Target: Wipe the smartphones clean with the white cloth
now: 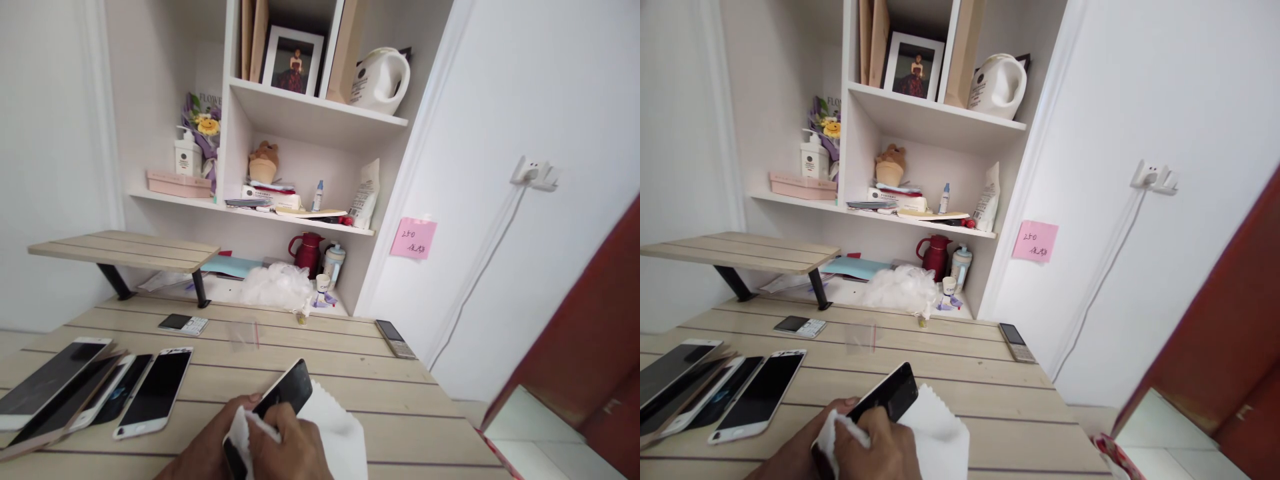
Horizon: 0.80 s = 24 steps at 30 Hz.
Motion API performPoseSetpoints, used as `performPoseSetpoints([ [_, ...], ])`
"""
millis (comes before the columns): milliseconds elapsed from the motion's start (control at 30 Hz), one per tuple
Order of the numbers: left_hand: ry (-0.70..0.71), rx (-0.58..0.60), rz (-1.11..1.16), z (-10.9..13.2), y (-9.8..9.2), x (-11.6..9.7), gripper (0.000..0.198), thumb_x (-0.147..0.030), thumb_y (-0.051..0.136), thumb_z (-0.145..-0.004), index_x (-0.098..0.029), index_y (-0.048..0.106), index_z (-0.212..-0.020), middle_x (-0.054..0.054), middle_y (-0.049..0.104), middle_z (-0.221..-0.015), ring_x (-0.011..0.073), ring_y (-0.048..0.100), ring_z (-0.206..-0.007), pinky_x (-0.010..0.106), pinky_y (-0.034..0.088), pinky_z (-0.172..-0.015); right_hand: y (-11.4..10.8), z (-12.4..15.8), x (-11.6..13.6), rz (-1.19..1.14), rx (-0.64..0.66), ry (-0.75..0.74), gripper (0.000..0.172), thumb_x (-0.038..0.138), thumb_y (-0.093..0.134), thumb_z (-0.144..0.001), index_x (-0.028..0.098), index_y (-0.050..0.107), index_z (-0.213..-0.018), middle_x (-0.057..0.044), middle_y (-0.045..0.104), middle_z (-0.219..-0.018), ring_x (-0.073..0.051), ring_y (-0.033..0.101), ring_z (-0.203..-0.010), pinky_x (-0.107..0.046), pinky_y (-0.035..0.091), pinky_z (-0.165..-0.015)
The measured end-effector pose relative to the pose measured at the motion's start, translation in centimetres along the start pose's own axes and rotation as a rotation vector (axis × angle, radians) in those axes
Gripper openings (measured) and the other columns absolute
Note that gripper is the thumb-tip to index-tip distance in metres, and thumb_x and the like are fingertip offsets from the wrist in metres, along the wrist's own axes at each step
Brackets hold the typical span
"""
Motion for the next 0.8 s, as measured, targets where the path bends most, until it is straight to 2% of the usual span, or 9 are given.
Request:
performPoseSetpoints([
  [33, 0.022, -0.024, -0.018, 0.2, -0.1, -0.3, 0.035, -0.047, 0.077, -0.076, -0.015, 0.069, -0.065, 0.0, 0.064, -0.057, 0.0158, 0.057, -0.06, 0.026, 0.046, -0.063, -0.4, -0.4, 0.0, -0.02, 0.015, -0.077, 0.022, 0.039, 0.062, -0.092, 0.03, 0.06, -0.071, 0.004, 0.057, -0.054, -0.013, 0.054, -0.041, -0.021, 0.028, -0.036],
  [100, 0.113, -0.094, -0.063, 0.4, -0.4, -1.1, 0.032, -0.048, 0.082, -0.07, -0.017, 0.073, -0.071, 0.0, 0.067, -0.063, 0.0174, 0.062, -0.069, 0.026, 0.048, -0.069, -1.1, -1.0, 0.7, 0.017, 0.062, -0.369, 0.018, 0.031, 0.049, -0.095, 0.031, 0.066, -0.091, -0.001, 0.061, -0.074, -0.015, 0.057, -0.054, -0.023, 0.039, -0.046],
  [167, 0.202, -0.144, -0.125, 0.6, -0.7, -1.8, 0.032, -0.051, 0.082, -0.07, -0.02, 0.075, -0.078, -0.001, 0.069, -0.067, 0.0179, 0.064, -0.073, 0.025, 0.048, -0.07, -1.9, -1.8, 0.0, 0.077, 0.054, -0.467, 0.031, 0.019, 0.04, -0.096, 0.029, 0.064, -0.114, -0.005, 0.059, -0.085, -0.016, 0.057, -0.06, -0.026, 0.043, -0.053],
  [267, 0.19, -0.107, -0.356, 0.4, -0.6, -1.6, 0.043, -0.06, 0.069, -0.079, -0.018, 0.074, -0.079, 0.003, 0.069, -0.063, 0.0177, 0.06, -0.059, 0.027, 0.045, -0.057, -2.9, -3.5, -2.1, 0.037, -0.014, -0.385, 0.037, 0.015, 0.036, -0.098, 0.025, 0.061, -0.123, -0.005, 0.056, -0.087, -0.017, 0.059, -0.066, -0.027, 0.046, -0.06],
  [400, 0.128, 0.017, -0.567, 0.0, -0.5, -1.0, 0.057, -0.066, 0.054, -0.085, -0.012, 0.073, -0.085, 0.012, 0.072, -0.069, 0.0212, 0.061, -0.061, 0.03, 0.046, -0.058, -3.5, -4.6, -3.7, -0.032, -0.098, -0.262, 0.03, 0.015, 0.037, -0.099, 0.02, 0.064, -0.111, -0.004, 0.054, -0.083, -0.017, 0.058, -0.069, -0.028, 0.047, -0.065],
  [500, 0.21, 0.046, -0.535, 0.1, -0.5, -1.6, 0.05, -0.063, 0.06, -0.083, -0.015, 0.073, -0.088, 0.01, 0.071, -0.07, 0.0224, 0.061, -0.064, 0.032, 0.047, -0.062, -3.3, -4.5, -3.5, -0.051, -0.103, -0.259, 0.027, 0.015, 0.038, -0.099, 0.02, 0.065, -0.101, -0.003, 0.053, -0.081, -0.017, 0.058, -0.068, -0.028, 0.046, -0.065],
  [633, 0.251, -0.062, -0.461, 0.4, -1.1, -1.9, 0.041, -0.055, 0.079, -0.068, -0.022, 0.075, -0.093, 0.005, 0.072, -0.078, 0.0246, 0.063, -0.077, 0.031, 0.049, -0.07, -2.6, -3.7, -2.7, -0.072, -0.049, -0.305, 0.028, 0.014, 0.037, -0.098, 0.022, 0.063, -0.106, -0.003, 0.054, -0.084, -0.017, 0.058, -0.068, -0.028, 0.045, -0.063],
  [733, 0.212, -0.067, -0.432, 0.5, -0.9, -1.7, 0.046, -0.064, 0.067, -0.076, -0.021, 0.075, -0.089, 0.006, 0.07, -0.076, 0.0256, 0.062, -0.075, 0.033, 0.049, -0.066, -2.4, -3.5, -2.6, -0.069, -0.02, -0.328, 0.032, 0.014, 0.035, -0.098, 0.022, 0.062, -0.114, -0.004, 0.053, -0.086, -0.018, 0.057, -0.069, -0.029, 0.044, -0.062],
  [800, 0.202, -0.021, -0.462, 0.7, -0.4, -1.7, 0.047, -0.061, 0.06, -0.083, -0.018, 0.075, -0.096, 0.008, 0.072, -0.079, 0.0259, 0.062, -0.077, 0.035, 0.049, -0.07, -2.7, -3.9, -3.0, -0.079, -0.031, -0.302, 0.029, 0.014, 0.036, -0.099, 0.022, 0.063, -0.108, -0.004, 0.054, -0.087, -0.019, 0.058, -0.072, -0.03, 0.043, -0.064],
])
Point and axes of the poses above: each hand's wrist, its own z-axis away from the middle knuckle, its own y-axis out of the palm, x = y × z, the point moved 7 cm from there along -z, towards the middle knuckle
